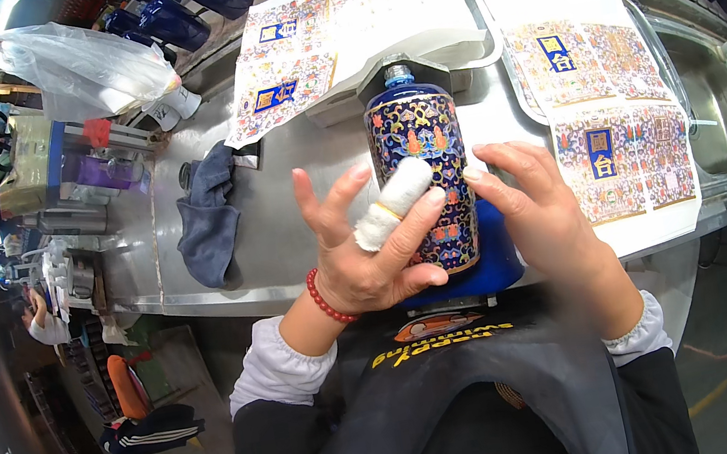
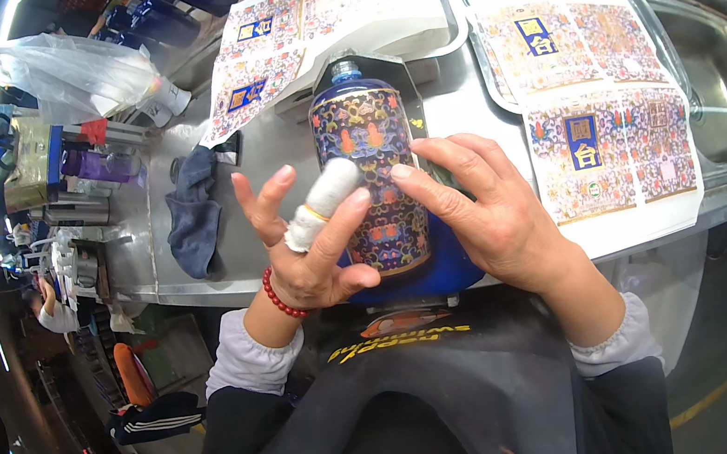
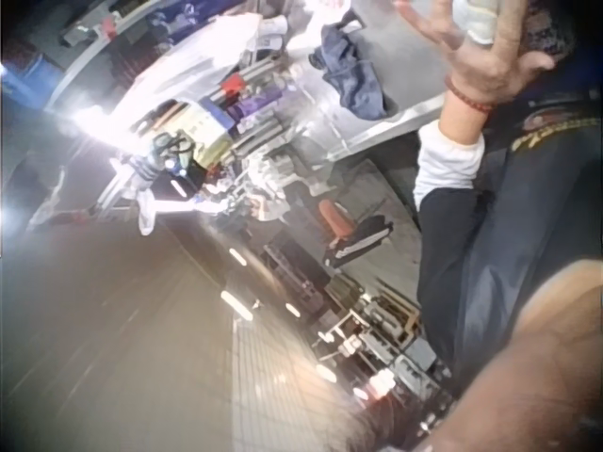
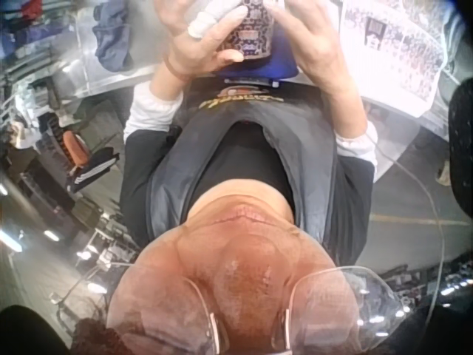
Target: The person holds a decorated bottle and uses a green sponge to rub its surface repeatedly. The person rotates the bottle to access different sides and continues polishing until the end of the clip.
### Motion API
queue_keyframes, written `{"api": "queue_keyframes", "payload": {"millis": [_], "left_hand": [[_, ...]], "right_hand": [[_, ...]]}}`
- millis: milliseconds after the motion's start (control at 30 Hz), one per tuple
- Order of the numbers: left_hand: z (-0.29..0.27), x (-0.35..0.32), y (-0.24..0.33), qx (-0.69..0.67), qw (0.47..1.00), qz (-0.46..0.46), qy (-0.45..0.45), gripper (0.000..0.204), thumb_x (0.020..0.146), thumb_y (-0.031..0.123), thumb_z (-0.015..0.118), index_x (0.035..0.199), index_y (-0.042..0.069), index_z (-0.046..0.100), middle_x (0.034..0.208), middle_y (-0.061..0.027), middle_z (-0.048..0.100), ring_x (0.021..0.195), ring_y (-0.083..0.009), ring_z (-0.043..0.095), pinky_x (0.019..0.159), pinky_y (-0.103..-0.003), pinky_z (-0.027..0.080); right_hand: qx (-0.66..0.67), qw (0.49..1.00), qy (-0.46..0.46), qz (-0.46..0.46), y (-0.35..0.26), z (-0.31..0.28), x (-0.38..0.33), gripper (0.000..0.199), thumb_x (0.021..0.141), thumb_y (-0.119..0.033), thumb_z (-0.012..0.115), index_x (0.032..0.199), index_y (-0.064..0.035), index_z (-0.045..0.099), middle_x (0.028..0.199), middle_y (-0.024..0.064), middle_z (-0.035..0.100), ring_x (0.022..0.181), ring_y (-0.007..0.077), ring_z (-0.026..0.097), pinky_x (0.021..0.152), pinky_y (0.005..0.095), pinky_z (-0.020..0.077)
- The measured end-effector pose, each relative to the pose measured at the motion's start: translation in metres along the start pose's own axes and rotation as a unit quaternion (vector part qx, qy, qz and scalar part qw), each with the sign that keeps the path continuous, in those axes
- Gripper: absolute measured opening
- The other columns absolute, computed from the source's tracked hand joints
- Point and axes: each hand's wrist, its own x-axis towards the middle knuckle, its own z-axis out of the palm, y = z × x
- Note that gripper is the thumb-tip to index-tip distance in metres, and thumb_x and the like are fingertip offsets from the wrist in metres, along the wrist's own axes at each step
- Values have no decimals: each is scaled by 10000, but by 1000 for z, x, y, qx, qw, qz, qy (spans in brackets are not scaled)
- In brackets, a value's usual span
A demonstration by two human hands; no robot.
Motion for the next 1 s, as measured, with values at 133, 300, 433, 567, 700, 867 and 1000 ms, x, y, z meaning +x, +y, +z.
{"api": "queue_keyframes", "payload": {"millis": [133,300,433,567,700,867,1000], "left_hand": [[-2,4,2,4,1000,-9,-25,772,989,743,353,1319,142,707,1338,-81,663,1385,-355,379,1235,-638,9],[-1,13,0,3,994,-89,-71,929,928,817,356,1411,73,633,1421,-133,599,1417,-398,329,1219,-643,-4],[-3,17,3,16,993,-84,-84,938,914,824,374,1415,73,629,1443,-129,584,1419,-398,330,1215,-650,-8],[-5,19,2,18,993,-78,-89,918,915,813,399,1411,77,632,1435,-117,600,1412,-384,349,1218,-648,-11],[-6,19,-2,1,994,-72,-81,888,928,796,404,1394,81,646,1427,-111,613,1407,-378,363,1222,-643,-12],[-6,17,-3,-2,995,-67,-74,856,940,782,405,1365,88,670,1407,-108,627,1392,-373,386,1225,-642,-5],[-5,17,-5,-8,996,-60,-68,839,947,774,406,1352,93,681,1388,-103,640,1383,-366,402,1226,-641,6]], "right_hand": [[3,1000,8,19,0,3,3,586,816,45,625,1387,-90,623,1342,190,590,1164,409,582,1006,476,497],[-5,998,-25,57,-4,6,12,606,832,25,609,1425,-100,598,1365,194,559,1169,396,584,976,465,495],[-23,997,-45,60,-5,5,17,613,835,-1,619,1435,-123,598,1378,183,536,1164,378,583,955,460,493],[-21,998,-40,53,-5,4,18,613,830,4,623,1429,-129,607,1363,181,542,1167,376,583,957,458,494],[10,997,-33,75,-6,5,18,612,823,13,630,1416,-134,621,1351,183,540,1163,379,583,959,462,495],[3,997,-34,67,-5,6,19,624,811,20,640,1415,-137,622,1350,187,531,1148,384,585,966,462,498],[-2,998,-27,60,-2,8,20,627,808,29,642,1413,-134,623,1331,186,533,1143,386,586,965,463,499]]}}
